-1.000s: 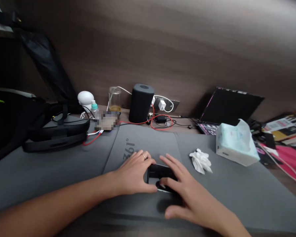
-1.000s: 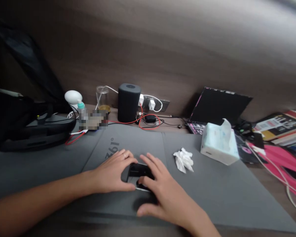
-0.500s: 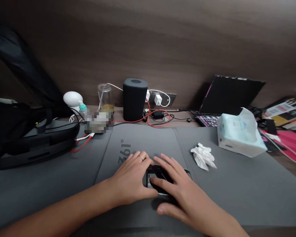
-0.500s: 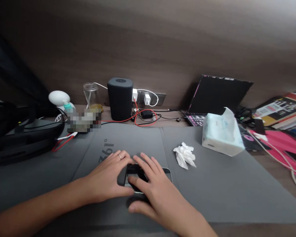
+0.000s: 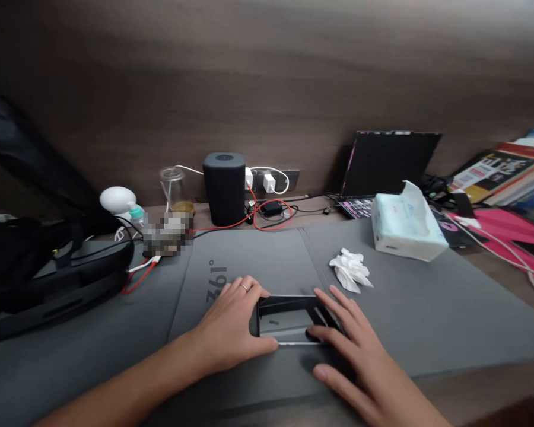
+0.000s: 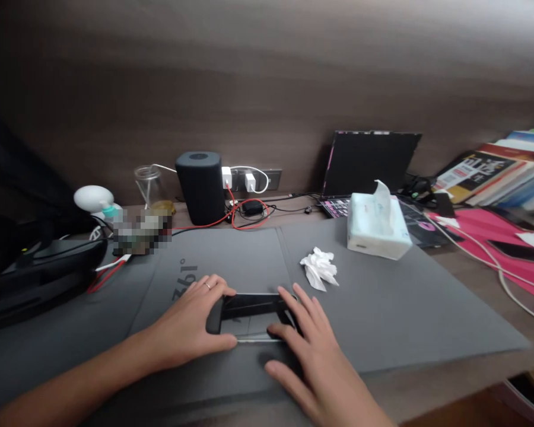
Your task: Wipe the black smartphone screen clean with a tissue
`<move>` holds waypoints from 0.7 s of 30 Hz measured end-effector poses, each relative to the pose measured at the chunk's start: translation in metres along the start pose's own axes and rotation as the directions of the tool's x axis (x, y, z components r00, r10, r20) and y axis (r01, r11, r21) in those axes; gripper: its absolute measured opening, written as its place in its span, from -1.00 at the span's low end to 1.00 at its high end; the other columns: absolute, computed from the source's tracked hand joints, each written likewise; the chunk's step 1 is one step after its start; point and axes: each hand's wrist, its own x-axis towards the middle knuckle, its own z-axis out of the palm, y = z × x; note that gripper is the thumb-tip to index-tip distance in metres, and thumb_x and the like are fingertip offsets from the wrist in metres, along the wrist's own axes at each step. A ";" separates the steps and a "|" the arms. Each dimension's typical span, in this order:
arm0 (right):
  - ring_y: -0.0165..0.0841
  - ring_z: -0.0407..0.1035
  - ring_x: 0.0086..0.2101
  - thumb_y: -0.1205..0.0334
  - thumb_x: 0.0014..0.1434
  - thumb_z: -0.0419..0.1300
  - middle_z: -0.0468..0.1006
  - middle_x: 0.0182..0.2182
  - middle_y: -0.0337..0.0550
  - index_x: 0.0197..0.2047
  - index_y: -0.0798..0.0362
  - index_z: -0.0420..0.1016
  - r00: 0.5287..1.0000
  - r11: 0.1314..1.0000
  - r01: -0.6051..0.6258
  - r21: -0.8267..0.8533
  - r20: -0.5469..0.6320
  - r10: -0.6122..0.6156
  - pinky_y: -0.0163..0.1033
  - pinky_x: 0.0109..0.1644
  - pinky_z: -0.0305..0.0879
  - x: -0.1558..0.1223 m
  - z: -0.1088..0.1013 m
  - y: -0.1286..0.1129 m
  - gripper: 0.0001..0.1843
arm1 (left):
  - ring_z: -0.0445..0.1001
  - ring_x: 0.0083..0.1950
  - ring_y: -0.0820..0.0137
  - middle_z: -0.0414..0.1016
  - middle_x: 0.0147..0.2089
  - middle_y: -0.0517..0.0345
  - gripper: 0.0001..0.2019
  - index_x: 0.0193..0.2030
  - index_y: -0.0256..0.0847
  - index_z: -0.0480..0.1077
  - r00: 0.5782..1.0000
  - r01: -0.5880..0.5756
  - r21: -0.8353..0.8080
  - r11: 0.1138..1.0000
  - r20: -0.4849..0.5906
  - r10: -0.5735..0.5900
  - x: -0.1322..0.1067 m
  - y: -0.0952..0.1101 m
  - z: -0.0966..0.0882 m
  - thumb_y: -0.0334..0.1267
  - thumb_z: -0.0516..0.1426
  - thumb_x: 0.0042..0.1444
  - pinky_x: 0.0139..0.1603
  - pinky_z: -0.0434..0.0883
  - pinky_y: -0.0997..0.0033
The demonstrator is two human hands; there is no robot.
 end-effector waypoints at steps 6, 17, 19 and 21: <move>0.03 -0.14 0.39 0.05 0.31 0.13 0.06 0.41 -0.04 0.11 -0.10 0.45 0.963 0.991 -0.135 0.019 -0.235 0.135 0.33 0.28 0.17 -0.018 0.017 -0.003 -0.67 | 0.34 0.07 0.10 0.34 0.04 0.04 -0.52 0.04 -0.16 0.34 1.000 0.001 0.015 1.000 0.028 -0.001 -0.001 0.001 -0.003 -0.08 0.25 -0.03 0.09 0.31 0.01; -0.14 0.23 0.25 0.11 0.36 0.05 0.31 0.29 0.01 0.23 -0.06 0.35 0.927 0.981 -0.191 -0.025 -0.333 0.173 0.13 0.28 0.24 0.018 -0.031 0.028 -0.60 | 0.35 0.06 0.08 0.36 0.06 -0.01 -0.51 0.13 -0.15 0.31 0.992 -0.125 0.140 0.982 0.005 0.125 -0.006 -0.011 0.003 0.02 0.18 0.11 0.05 0.33 0.01; -0.09 0.29 0.20 0.09 0.35 0.04 0.33 0.26 0.08 0.24 0.00 0.35 0.949 0.978 -0.183 -0.102 -0.280 0.149 0.14 0.26 0.25 0.033 -0.038 0.051 -0.55 | 0.35 0.06 0.08 0.37 0.06 -0.03 -0.51 0.14 -0.18 0.31 0.987 -0.161 0.163 0.973 0.011 0.162 -0.006 -0.010 0.001 0.01 0.17 0.13 0.04 0.34 0.02; -0.06 0.40 0.10 0.05 0.33 0.03 0.45 0.15 0.12 0.15 0.03 0.45 0.963 0.977 -0.159 -0.143 -0.242 0.122 0.14 0.16 0.34 0.046 -0.040 0.072 -0.58 | 0.35 0.05 0.09 0.38 0.04 -0.04 -0.54 0.11 -0.21 0.33 0.982 -0.187 0.176 0.966 0.017 0.187 -0.006 -0.007 -0.002 0.00 0.17 0.14 0.04 0.35 0.03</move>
